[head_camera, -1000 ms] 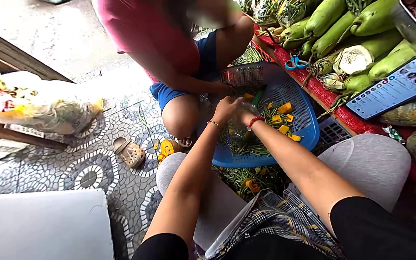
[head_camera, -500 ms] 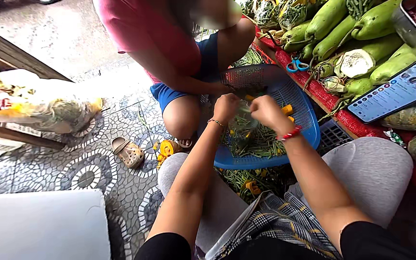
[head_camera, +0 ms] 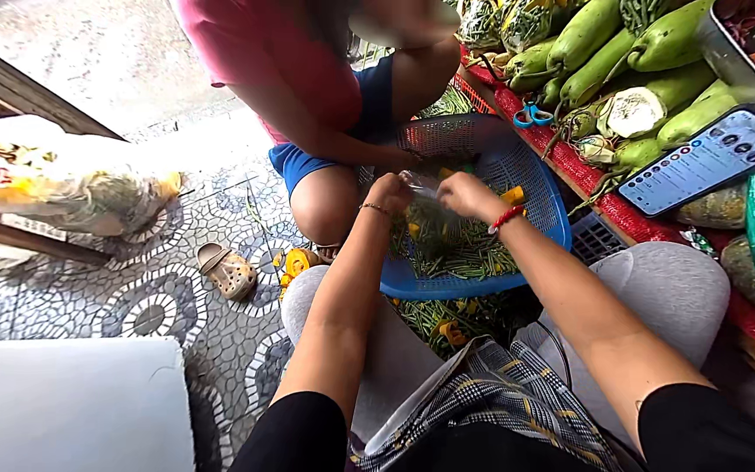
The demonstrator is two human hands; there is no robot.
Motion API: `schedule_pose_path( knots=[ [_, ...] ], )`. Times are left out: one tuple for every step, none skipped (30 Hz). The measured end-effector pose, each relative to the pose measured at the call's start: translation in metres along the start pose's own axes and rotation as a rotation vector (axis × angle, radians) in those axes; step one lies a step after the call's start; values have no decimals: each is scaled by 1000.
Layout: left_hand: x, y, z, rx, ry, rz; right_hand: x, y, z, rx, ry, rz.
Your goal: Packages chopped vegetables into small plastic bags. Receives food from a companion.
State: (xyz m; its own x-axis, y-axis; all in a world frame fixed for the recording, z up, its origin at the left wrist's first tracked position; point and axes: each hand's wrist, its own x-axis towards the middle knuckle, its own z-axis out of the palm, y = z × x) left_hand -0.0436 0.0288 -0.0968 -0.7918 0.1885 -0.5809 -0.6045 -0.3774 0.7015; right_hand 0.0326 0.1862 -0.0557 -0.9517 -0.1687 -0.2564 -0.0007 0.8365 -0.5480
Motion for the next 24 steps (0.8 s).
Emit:
schedule_pose_path(
  knots=[
    [-7,3,4,-29,-16,-30,0,4,-12,-19,48,-15],
    [-14,7,7,20,-51,-22,0,8,-21,-21,109,-22],
    [-20,11,7,138,-103,9,1,10,-29,-20,166,-26],
    [-27,17,9,279,-123,41,2,10,-36,-23,209,-30],
    [-34,23,12,422,-144,62,3,9,-41,-26,240,-35],
    [-42,28,12,541,-167,72,5,7,-44,-30,259,-42],
    [-48,31,13,632,-166,86,7,4,-46,-41,268,-56],
    [-52,32,13,716,-145,96,9,1,-47,-58,266,-72],
    [-53,31,13,791,-115,107,10,-4,-47,-80,261,-88],
    [-54,29,13,853,-75,124,11,-8,-47,-97,255,-104],
    [-53,26,13,893,-33,151,11,-10,-46,-109,255,-116],
    [-52,23,12,907,0,191,10,-11,-44,-106,263,-125],
    [-52,20,12,906,11,228,9,-8,-42,-93,286,-136],
    [-53,18,12,891,1,253,9,-4,-40,-75,322,-142],
    [-56,16,13,866,-27,269,9,2,-36,-58,360,-139],
    [-58,13,13,846,-61,276,9,9,-31,-55,385,-124],
    [-59,9,14,835,-92,277,8,15,-27,-72,381,-91],
    [-59,5,15,833,-110,272,5,18,-24,-100,342,-44],
    [-58,-1,16,845,-122,264,2,18,-22,-124,289,3],
    [-55,-8,18,863,-127,259,-2,16,-21,-124,239,36],
    [-52,-16,19,870,-126,250,-6,13,-21,-82,225,26],
    [-52,-23,22,860,-128,242,-10,10,-22,-5,231,-9],
    [-53,-28,26,841,-127,251,-11,6,-23,86,228,-35],
    [-54,-32,30,821,-127,266,-9,6,-24,144,194,-35]
  ],
)
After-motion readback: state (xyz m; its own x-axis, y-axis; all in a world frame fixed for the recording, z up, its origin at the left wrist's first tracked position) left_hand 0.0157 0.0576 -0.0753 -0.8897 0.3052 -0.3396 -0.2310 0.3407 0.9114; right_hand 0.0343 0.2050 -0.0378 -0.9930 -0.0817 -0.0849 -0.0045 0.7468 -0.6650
